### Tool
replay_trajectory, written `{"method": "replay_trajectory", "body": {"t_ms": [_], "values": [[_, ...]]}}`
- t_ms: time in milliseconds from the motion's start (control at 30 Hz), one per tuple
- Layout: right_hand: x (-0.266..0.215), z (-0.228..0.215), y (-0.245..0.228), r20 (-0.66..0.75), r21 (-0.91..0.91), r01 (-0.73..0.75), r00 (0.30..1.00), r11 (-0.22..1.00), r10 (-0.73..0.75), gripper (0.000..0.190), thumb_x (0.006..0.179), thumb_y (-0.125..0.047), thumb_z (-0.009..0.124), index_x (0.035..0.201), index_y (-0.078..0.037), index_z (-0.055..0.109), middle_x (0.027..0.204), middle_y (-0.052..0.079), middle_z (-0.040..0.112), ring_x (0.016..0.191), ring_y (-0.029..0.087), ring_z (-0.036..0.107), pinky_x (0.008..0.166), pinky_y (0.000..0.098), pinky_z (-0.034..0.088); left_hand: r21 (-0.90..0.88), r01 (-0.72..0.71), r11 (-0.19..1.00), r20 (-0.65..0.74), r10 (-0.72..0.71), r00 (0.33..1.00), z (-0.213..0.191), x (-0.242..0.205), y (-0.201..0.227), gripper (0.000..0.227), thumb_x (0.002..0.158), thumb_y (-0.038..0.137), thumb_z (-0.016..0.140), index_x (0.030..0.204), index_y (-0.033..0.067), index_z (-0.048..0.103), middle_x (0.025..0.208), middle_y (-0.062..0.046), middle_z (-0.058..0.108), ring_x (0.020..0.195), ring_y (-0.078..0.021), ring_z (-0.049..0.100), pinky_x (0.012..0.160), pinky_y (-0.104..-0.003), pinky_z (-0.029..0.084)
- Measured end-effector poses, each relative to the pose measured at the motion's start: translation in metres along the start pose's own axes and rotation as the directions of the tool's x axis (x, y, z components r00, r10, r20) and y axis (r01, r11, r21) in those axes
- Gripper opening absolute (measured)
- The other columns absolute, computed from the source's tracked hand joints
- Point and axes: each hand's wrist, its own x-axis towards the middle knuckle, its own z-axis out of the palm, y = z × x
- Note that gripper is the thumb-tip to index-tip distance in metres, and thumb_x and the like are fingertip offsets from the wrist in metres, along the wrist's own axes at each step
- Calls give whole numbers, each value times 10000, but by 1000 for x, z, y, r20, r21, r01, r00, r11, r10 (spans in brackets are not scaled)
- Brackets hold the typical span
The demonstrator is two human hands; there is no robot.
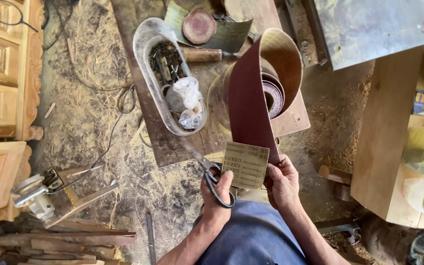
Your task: Cutting rectangular sheets of sandpaper from a large roll using scissors on a workbench.
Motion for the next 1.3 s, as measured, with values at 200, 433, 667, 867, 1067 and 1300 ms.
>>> {"method": "replay_trajectory", "body": {"t_ms": [200, 433, 667, 867, 1067, 1300], "values": [[-12, 11, -1, 57, 57, 5, 998, 998, -9, 241, 871, 70, 677, 846, -69, 482, 914, 262, 724, 851, 487, 753, 792, 603, 679, 48, -149, 988, -97, 153, 983, -4, 9, 27, 333, 835, 320, 758, 975, 93, 559, 754, -43, 611, 627, -149, 500, 593, -360, 465], [-5, -7, 5, 259, -717, 467, 868, 517, -424, 85, 945, -153, 736, 1026, -174, 751, 1071, 18, 632, 957, 152, 653, 714, 299, 602, 113, -407, 906, -67, 416, 907, -42, 6, 19, 160, 864, 221, 689, 853, 83, 609, 777, -103, 751, 604, -160, 637, 550, -302, 531], [11, -16, 23, -79, 23, -345, 935, 938, 346, 394, 886, -101, 570, 1197, 125, 652, 983, 303, 683, 997, 434, 691, 1006, 531, 568, 221, -274, 936, -142, 308, 941, -51, 8, 11, 220, 831, 210, 742, 941, 29, 681, 858, -118, 801, 711, -210, 768, 663, -344, 621], [36, -14, 39, -68, 310, -553, 799, 774, 598, 99, 945, -99, 670, 1010, -28, 647, 1025, 223, 733, 954, 362, 729, 867, 506, 595, 273, -435, 858, 5, 451, 893, -28, 2, 32, 266, 840, 164, 707, 1054, 25, 631, 893, -114, 780, 714, -197, 750, 668, -313, 631], [25, -50, 108, 46, 390, -646, 725, 656, 687, 143, 957, -91, 646, 1063, 4, 637, 944, 162, 688, 963, 359, 699, 925, 573, 549, 242, -861, 447, 578, 647, 498, 64, 23, 42, 271, 761, 108, 749, 980, 27, 611, 732, -170, 618, 684, -391, 672, 655, -489, 541], [1, -22, 77, -25, 60, -675, 736, 736, 677, 161, 853, 81, 666, 773, -24, 573, 704, 91, 529, 600, 242, 489, 546, 444, 531, 194, -868, -456, 881, 471, -50, 162, 96, 28, 245, 1059, 366, 563, 964, 143, 525, 719, -14, 627, 473, -157, 535, 773, -378, 389]]}}
